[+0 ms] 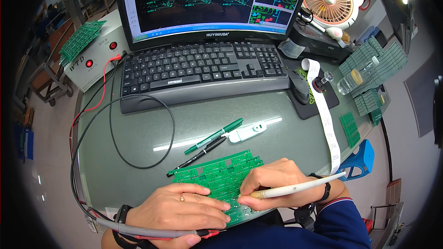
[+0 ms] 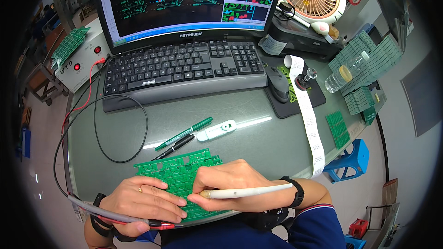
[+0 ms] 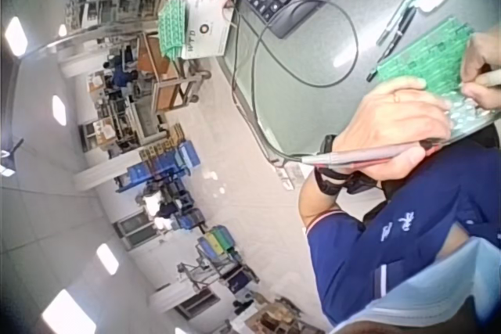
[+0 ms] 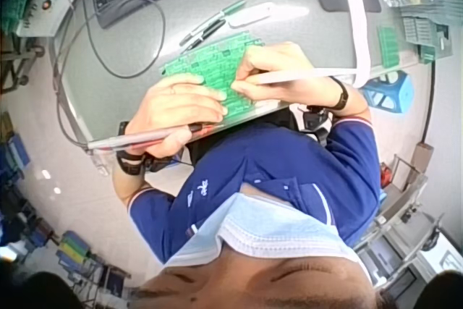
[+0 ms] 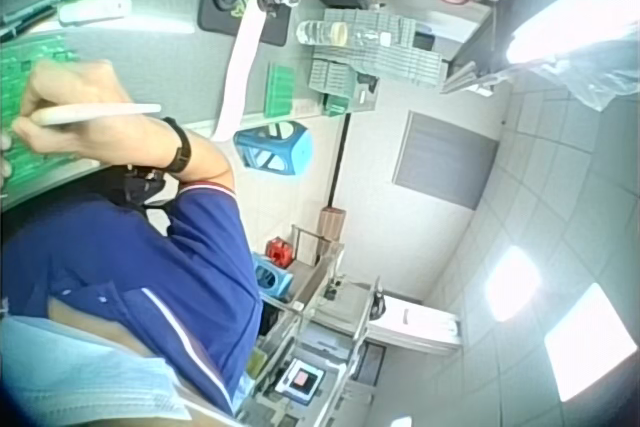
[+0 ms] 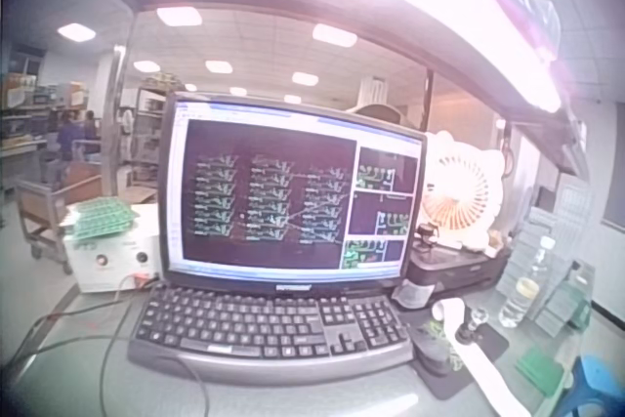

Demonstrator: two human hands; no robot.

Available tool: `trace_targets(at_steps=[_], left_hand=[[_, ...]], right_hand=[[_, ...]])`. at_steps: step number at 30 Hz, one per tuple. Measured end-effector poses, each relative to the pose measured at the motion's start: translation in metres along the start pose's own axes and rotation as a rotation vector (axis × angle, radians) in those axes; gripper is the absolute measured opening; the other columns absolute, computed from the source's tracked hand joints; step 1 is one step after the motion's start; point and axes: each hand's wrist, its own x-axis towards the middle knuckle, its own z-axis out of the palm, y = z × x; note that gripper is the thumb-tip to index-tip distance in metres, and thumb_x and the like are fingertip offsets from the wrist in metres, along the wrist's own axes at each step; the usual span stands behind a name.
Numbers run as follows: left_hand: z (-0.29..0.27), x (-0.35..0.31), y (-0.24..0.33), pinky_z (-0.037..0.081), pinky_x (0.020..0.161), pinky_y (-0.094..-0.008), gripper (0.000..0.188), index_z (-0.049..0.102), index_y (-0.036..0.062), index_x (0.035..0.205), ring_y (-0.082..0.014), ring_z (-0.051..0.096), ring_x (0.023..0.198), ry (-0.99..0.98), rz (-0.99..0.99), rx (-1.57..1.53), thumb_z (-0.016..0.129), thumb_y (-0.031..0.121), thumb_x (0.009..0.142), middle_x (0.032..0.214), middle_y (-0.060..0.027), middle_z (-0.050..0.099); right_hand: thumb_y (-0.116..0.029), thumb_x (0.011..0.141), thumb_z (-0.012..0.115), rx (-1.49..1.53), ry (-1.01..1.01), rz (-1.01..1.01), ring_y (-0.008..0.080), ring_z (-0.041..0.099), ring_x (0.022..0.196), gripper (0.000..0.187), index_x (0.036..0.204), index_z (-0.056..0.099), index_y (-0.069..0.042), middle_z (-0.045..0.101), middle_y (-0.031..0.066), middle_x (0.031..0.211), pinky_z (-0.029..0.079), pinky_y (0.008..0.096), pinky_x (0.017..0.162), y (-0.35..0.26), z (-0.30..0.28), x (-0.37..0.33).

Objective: Using a multimeter or probe to test points on a series of green circuit boards.

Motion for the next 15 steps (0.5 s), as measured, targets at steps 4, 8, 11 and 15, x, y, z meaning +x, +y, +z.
trace_targets(at_steps=[4,8,11,15], left_hand=[[0.0003,0.0000,-0.0001,0.042,0.097,-0.0350,0.050,0.071,0.0077,0.100,-0.0192,0.064,0.111,0.004,-0.001,0.002,0.027,0.030,0.094,0.108,-0.0034,0.071],[0.0002,0.0003,0.0003,0.042,0.097,-0.0352,0.049,0.071,0.0076,0.100,-0.0191,0.064,0.111,0.000,0.003,0.010,0.027,0.029,0.094,0.108,-0.0035,0.071],[-0.0007,-0.0002,0.0010,0.042,0.097,-0.0352,0.048,0.072,0.0075,0.100,-0.0188,0.064,0.112,-0.001,-0.009,0.012,0.028,0.028,0.093,0.108,-0.0038,0.071],[-0.0009,-0.0004,0.0006,0.042,0.098,-0.0350,0.047,0.072,0.0074,0.100,-0.0186,0.063,0.113,-0.010,-0.012,0.004,0.029,0.027,0.093,0.109,-0.0042,0.071]], right_hand=[[-0.010,0.082,0.072,-0.020,0.000,-0.020,0.0190,0.060,0.054,0.018,0.079,0.056,-0.006,0.059,0.0042,0.066,0.044,0.0295,0.046,0.0009,0.0006,0.0001],[-0.010,0.083,0.071,-0.028,-0.001,-0.040,0.0203,0.059,0.054,0.018,0.079,0.054,-0.006,0.058,0.0046,0.066,0.044,0.0308,0.045,0.0003,0.0008,-0.0001],[-0.010,0.083,0.070,-0.040,-0.008,-0.038,0.0210,0.058,0.053,0.018,0.079,0.053,-0.006,0.057,0.0045,0.066,0.044,0.0313,0.046,-0.0005,0.0008,0.0002],[-0.009,0.083,0.069,-0.056,-0.008,-0.017,0.0215,0.058,0.052,0.018,0.079,0.052,-0.006,0.056,0.0041,0.063,0.044,0.0318,0.045,-0.0018,0.0007,0.0003]])
